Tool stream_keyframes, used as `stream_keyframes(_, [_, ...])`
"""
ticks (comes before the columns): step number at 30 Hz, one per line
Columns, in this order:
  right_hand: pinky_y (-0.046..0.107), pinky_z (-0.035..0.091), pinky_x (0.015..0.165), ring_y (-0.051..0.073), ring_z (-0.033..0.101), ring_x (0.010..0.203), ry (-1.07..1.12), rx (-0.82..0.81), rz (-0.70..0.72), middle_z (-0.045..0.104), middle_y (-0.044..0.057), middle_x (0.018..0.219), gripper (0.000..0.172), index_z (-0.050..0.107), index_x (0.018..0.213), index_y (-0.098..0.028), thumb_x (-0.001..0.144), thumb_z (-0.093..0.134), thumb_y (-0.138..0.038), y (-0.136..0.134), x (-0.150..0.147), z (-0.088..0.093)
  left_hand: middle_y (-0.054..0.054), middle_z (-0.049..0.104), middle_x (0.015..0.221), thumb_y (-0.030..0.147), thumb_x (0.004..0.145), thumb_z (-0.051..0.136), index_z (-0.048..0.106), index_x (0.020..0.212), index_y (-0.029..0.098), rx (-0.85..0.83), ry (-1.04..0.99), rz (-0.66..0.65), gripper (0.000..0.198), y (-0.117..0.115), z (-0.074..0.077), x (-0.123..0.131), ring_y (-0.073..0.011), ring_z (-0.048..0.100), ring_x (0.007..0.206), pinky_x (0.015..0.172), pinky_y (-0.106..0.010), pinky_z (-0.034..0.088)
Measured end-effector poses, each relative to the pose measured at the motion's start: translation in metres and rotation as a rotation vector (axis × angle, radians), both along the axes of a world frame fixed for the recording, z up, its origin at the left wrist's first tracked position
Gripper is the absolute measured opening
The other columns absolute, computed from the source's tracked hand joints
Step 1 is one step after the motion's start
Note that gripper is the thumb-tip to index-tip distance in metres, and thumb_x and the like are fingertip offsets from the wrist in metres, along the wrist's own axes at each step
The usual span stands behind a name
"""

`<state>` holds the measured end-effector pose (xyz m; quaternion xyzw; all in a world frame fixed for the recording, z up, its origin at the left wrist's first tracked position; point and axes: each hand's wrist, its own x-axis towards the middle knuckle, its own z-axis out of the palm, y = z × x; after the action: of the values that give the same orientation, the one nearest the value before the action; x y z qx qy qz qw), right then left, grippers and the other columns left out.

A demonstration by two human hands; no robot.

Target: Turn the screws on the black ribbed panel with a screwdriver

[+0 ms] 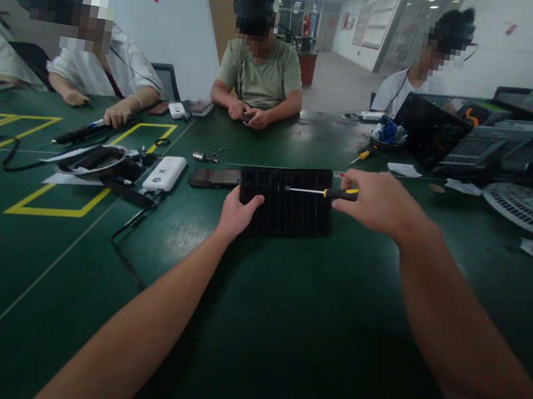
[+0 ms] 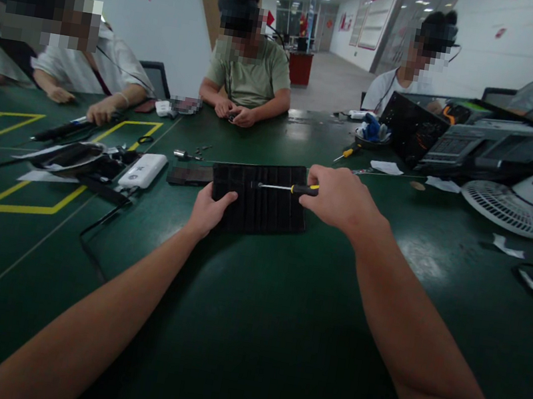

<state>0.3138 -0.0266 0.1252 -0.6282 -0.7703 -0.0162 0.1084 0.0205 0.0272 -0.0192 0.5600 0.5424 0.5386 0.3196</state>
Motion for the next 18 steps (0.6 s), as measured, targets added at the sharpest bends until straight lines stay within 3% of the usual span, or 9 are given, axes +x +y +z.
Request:
stream_keyframes(4, [0.039, 0.040, 0.069, 0.028, 0.068, 0.081, 0.007, 0.012, -0.007, 0.077, 0.009, 0.088, 0.021, 0.076, 0.101, -0.023, 0.090, 0.073, -0.041, -0.0001, 0.0001, 0.0000, -0.011, 0.083, 0.113, 0.032, 0.084, 0.081, 0.075, 0.111, 0.020, 0.004, -0.002, -0.006, 0.031, -0.0016, 0.0022, 0.0007, -0.0317, 0.079, 0.108, 0.105, -0.053, 0.063])
stream_keyframes(18, [0.044, 0.048, 0.073, 0.033, 0.072, 0.087, 0.010, -0.035, -0.041, 0.081, 0.016, 0.094, 0.047, 0.086, 0.101, -0.019, 0.099, 0.058, -0.057, 0.0008, -0.0026, 0.0015, -0.012, 0.083, 0.114, 0.033, 0.083, 0.081, 0.076, 0.113, 0.019, 0.003, 0.007, 0.011, 0.034, 0.0000, -0.0002, 0.0003, -0.0318, 0.079, 0.108, 0.106, -0.055, 0.062])
